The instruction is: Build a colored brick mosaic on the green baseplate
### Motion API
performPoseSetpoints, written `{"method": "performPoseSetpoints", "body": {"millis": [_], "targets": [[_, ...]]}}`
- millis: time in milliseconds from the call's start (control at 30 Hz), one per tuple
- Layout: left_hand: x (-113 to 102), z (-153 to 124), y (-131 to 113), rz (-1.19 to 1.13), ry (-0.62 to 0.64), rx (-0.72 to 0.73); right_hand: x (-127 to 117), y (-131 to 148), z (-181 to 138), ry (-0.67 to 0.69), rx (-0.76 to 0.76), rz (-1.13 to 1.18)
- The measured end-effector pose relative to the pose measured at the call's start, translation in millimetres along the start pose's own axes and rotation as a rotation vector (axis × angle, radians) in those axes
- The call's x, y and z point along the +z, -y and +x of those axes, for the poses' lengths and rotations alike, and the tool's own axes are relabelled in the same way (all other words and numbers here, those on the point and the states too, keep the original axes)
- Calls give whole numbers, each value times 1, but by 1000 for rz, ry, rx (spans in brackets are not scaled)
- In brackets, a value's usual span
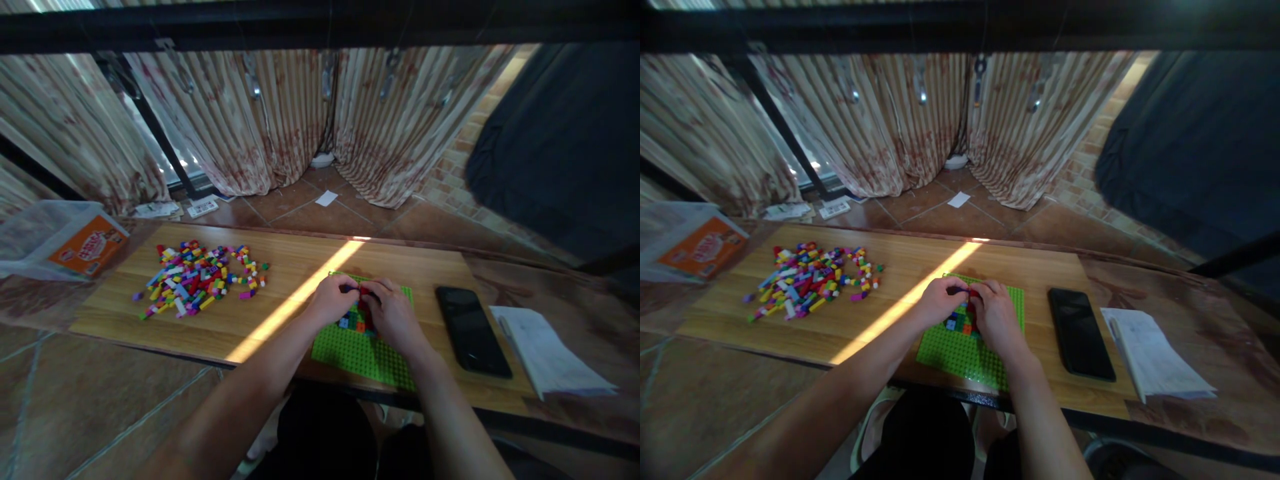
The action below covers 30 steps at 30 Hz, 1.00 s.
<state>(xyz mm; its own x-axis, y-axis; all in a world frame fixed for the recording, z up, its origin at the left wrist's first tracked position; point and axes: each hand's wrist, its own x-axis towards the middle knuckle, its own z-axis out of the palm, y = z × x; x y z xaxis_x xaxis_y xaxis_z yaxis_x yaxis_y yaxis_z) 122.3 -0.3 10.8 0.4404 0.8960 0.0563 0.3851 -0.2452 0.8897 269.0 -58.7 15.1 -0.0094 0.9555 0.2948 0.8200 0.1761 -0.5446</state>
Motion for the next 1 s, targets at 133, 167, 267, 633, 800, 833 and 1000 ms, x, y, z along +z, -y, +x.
{"method": "performPoseSetpoints", "body": {"millis": [133,167,267,633,800,833,1000], "targets": [[-4,-7,3,-9,13,97,1,-1,1,-22,66,102],[-5,-9,4,-9,20,114,1,-1,2,-32,77,107],[-8,-12,6,-1,39,151,1,-2,5,-64,119,127],[-3,-16,7,73,-13,192,4,-25,11,14,244,318],[-3,-17,6,95,-14,189,-2,-20,14,56,176,229],[-2,-18,6,103,-15,192,-3,-18,15,62,162,212],[1,-19,5,148,-33,184,-8,-10,17,92,134,151]]}}
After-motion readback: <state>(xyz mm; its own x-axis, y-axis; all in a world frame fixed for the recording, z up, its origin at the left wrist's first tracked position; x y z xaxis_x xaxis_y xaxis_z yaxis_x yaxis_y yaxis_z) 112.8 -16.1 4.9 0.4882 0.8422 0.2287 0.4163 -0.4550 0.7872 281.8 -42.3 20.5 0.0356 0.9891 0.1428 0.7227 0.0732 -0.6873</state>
